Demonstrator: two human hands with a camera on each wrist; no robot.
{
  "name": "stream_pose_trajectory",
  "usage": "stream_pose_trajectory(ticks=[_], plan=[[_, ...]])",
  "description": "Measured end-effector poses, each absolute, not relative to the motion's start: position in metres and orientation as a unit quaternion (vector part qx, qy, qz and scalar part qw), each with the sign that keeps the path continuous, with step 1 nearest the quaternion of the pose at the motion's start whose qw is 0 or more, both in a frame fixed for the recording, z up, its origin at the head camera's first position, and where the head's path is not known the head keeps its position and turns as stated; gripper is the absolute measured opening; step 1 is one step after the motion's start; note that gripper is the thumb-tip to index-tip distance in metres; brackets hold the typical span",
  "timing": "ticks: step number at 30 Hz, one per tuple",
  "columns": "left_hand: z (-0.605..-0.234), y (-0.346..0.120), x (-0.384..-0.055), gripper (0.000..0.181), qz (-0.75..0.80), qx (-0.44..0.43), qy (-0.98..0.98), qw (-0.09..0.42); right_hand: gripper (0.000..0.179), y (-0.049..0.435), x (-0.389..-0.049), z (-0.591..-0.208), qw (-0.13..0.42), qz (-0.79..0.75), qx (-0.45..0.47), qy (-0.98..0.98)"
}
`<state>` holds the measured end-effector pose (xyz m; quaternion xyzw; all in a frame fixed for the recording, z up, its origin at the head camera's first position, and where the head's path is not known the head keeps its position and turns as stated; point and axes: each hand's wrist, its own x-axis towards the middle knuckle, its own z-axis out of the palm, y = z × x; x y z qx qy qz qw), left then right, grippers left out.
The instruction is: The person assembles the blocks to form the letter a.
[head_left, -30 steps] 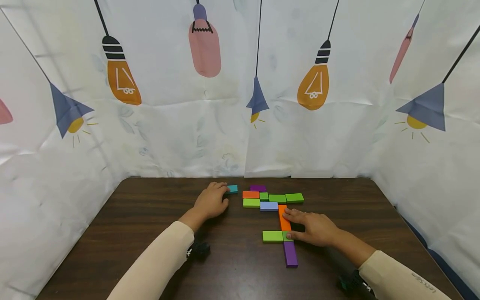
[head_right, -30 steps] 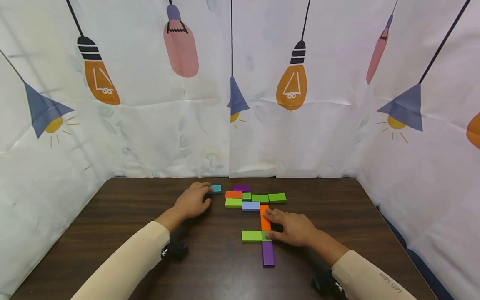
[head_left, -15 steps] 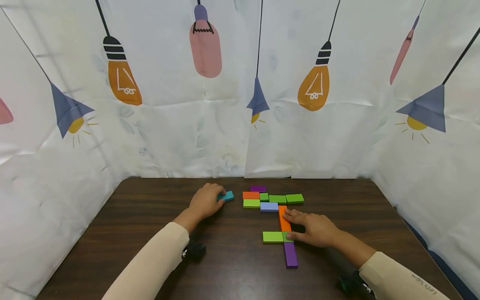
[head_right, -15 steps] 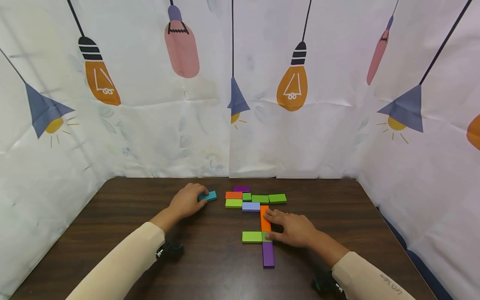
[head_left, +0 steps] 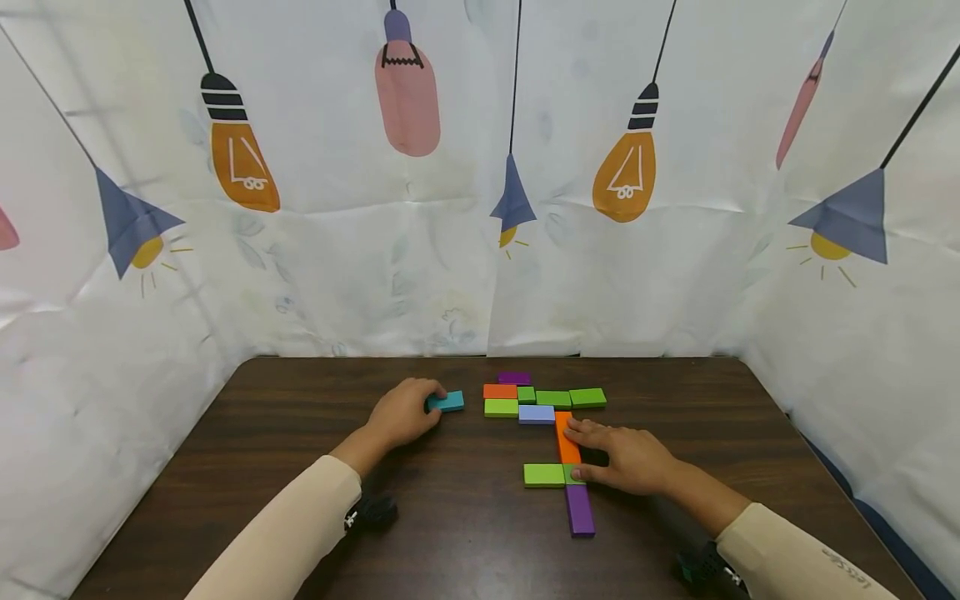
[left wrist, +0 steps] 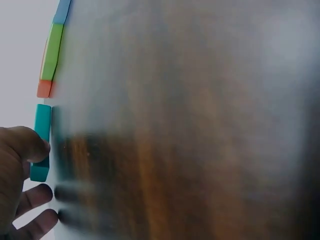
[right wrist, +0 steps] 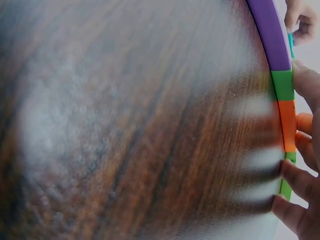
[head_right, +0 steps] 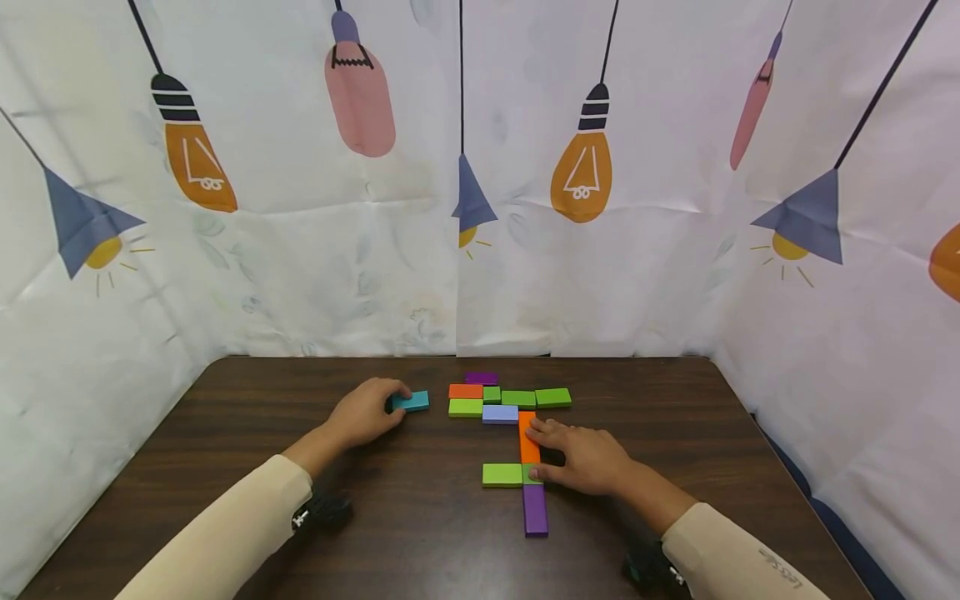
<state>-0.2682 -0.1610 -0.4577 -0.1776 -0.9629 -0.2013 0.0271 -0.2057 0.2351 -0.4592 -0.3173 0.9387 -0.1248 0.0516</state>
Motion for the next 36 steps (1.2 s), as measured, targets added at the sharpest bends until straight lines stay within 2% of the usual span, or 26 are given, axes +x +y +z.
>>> stream_pose_trajectory(ticks=[16,36], plan=[[-0.458,-0.149,-0.235,0.022,-0.262,-0.280,-0.923,0.024,0.078,0.234,-0.205,-0.458,0.051,-0.122,-0.315,0.940],[-0.458,-0.124,-0.207,0.021,-0.266,-0.337,-0.903,0.005,0.079,0.234,-0.205,-0.457,0.052,-0.125,-0.315,0.939]])
